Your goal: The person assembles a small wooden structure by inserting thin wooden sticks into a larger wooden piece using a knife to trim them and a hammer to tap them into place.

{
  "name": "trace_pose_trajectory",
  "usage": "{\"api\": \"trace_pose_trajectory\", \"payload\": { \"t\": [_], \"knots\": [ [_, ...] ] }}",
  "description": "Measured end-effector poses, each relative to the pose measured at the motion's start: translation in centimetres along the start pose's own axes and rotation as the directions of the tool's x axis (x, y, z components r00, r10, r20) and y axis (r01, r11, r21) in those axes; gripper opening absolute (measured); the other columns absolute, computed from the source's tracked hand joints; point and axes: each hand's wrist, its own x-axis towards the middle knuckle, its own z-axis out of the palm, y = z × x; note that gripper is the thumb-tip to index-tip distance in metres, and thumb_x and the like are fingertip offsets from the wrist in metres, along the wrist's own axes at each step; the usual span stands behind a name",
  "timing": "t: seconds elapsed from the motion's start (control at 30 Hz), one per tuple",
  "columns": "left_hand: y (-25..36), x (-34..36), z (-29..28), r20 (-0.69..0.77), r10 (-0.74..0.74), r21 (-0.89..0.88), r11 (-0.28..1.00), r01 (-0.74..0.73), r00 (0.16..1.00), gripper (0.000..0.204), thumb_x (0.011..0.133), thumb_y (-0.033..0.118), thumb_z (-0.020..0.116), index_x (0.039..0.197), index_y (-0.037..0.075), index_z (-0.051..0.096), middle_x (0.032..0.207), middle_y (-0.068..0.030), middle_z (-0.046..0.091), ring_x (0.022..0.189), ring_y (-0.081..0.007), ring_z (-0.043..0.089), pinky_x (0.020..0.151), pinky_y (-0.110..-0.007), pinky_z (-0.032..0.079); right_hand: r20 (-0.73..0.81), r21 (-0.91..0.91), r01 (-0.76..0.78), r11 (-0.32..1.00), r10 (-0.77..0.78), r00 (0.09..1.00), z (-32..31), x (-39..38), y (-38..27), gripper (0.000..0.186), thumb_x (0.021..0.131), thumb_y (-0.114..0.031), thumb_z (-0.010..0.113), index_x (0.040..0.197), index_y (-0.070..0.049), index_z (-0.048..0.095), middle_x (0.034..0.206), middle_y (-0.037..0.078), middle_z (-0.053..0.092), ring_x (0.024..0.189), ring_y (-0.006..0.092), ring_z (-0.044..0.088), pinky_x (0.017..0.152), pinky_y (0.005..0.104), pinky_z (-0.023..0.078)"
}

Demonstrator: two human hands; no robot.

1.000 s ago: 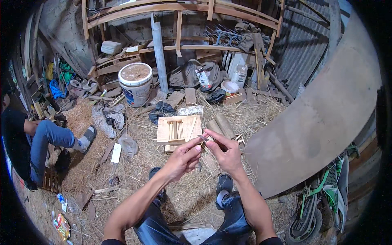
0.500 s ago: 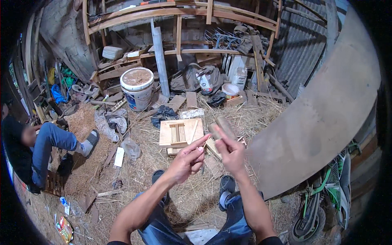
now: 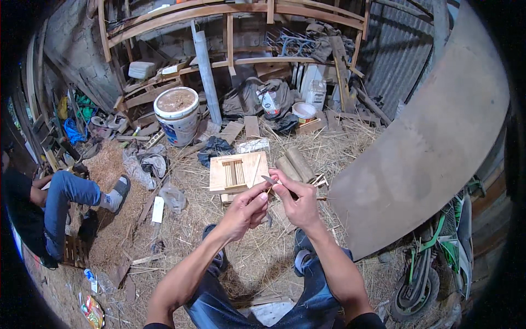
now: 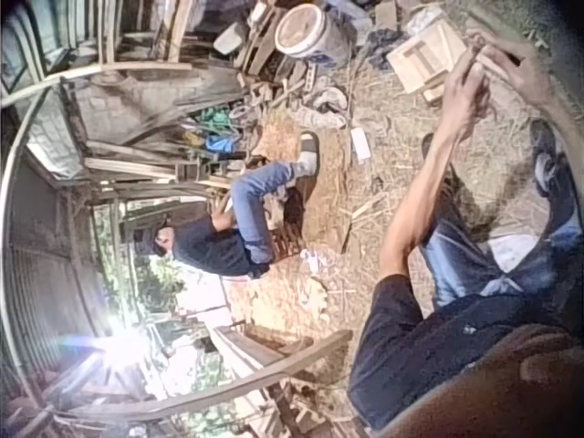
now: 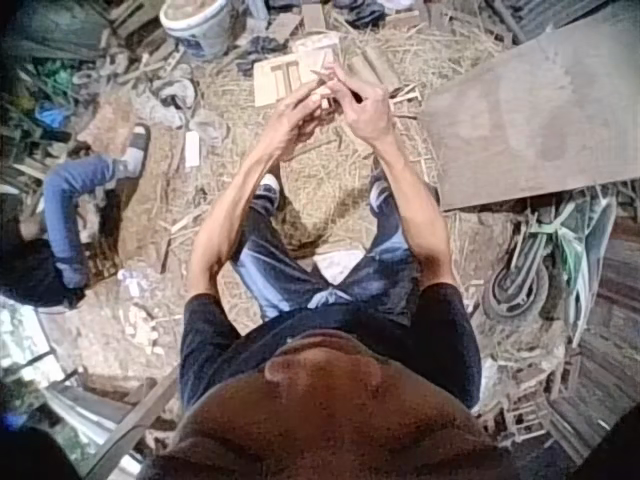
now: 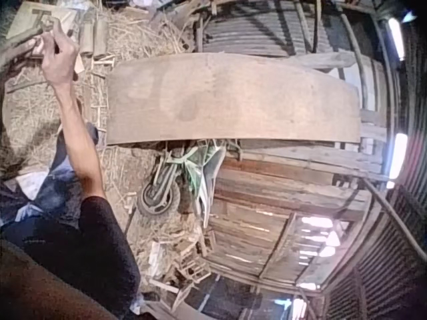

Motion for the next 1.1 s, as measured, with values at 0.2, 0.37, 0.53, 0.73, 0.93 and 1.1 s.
{"api": "trace_pose_trajectory", "payload": {
  "t": [0.2,0.37,0.53,0.73,0.93,1.1],
  "knots": [
    [0.0,-0.1,-0.1,-0.072,0.002,-0.022,1.0,-0.004,0.997,0.047,0.094,0.021,0.047,0.136,0.007,0.034,0.068,0.0048,0.037,0.049,-0.0036,0.031,0.041,-0.019,0.021,-0.062,-0.042,-0.064,0.997,0.062,0.996,1.1,0.1,-0.4,0.025,0.087,-0.01,0.056,0.109,0.001,0.059,0.082,0.017,0.065,0.069,0.0141,0.063,0.06,0.0276,0.047],
    [-0.5,0.5,-0.4,-0.056,0.024,0.032,0.999,-0.023,0.998,0.045,0.094,0.021,0.047,0.137,0.014,0.036,0.066,0.0055,0.036,0.049,-0.0039,0.031,0.041,-0.018,0.023,-0.122,-0.064,-0.126,0.99,0.117,0.986,1.8,0.1,-0.7,0.025,0.089,-0.013,0.054,0.107,0.002,0.06,0.084,0.017,0.066,0.075,0.0148,0.063,0.065,0.0282,0.048],
    [-1.3,0.4,0.8,-0.006,0.043,0.084,0.996,-0.042,0.999,0.042,0.095,0.02,0.043,0.137,0.021,0.036,0.065,0.0061,0.034,0.046,-0.004,0.029,0.04,-0.018,0.025,-0.19,0.07,-0.316,0.946,0.324,0.927,0.6,1.0,1.1,0.032,0.092,-0.023,0.05,0.107,0.003,0.061,0.099,0.016,0.065,0.092,0.0178,0.061,0.083,0.0287,0.045],
    [0.3,0.4,0.3,0.009,0.077,-0.072,0.994,-0.076,0.997,0.046,0.097,0.02,0.038,0.141,0.016,0.026,0.06,0.0061,0.026,0.045,-0.0046,0.023,0.04,-0.02,0.019,-0.096,-0.008,-0.122,0.993,0.121,0.988,0.1,0.3,-0.5,0.033,0.09,-0.015,0.053,0.119,0.0,0.054,0.104,0.018,0.063,0.094,0.0164,0.06,0.081,0.0262,0.045],
    [0.1,0.5,0.2,0.015,0.052,-0.068,0.996,-0.051,0.999,0.046,0.096,0.021,0.039,0.14,0.016,0.028,0.06,0.0062,0.027,0.045,-0.0042,0.023,0.04,-0.02,0.019,0.01,0.016,-0.101,0.995,0.101,0.995,0.9,0.2,0.2,0.039,0.087,-0.011,0.056,0.125,-0.002,0.049,0.087,0.011,0.065,0.067,0.0056,0.049,0.059,0.0229,0.043],
    [0.1,0.3,0.4,0.012,0.016,-0.1,0.995,-0.015,1.0,0.047,0.096,0.022,0.042,0.14,0.015,0.028,0.061,0.0064,0.027,0.046,-0.0037,0.024,0.041,-0.019,0.019,0.007,0.078,-0.09,0.993,0.089,0.996,0.8,0.4,0.0,0.035,0.088,-0.012,0.056,0.12,0.0,0.053,0.095,0.015,0.066,0.084,0.0109,0.06,0.072,0.0265,0.047]
  ]
}}
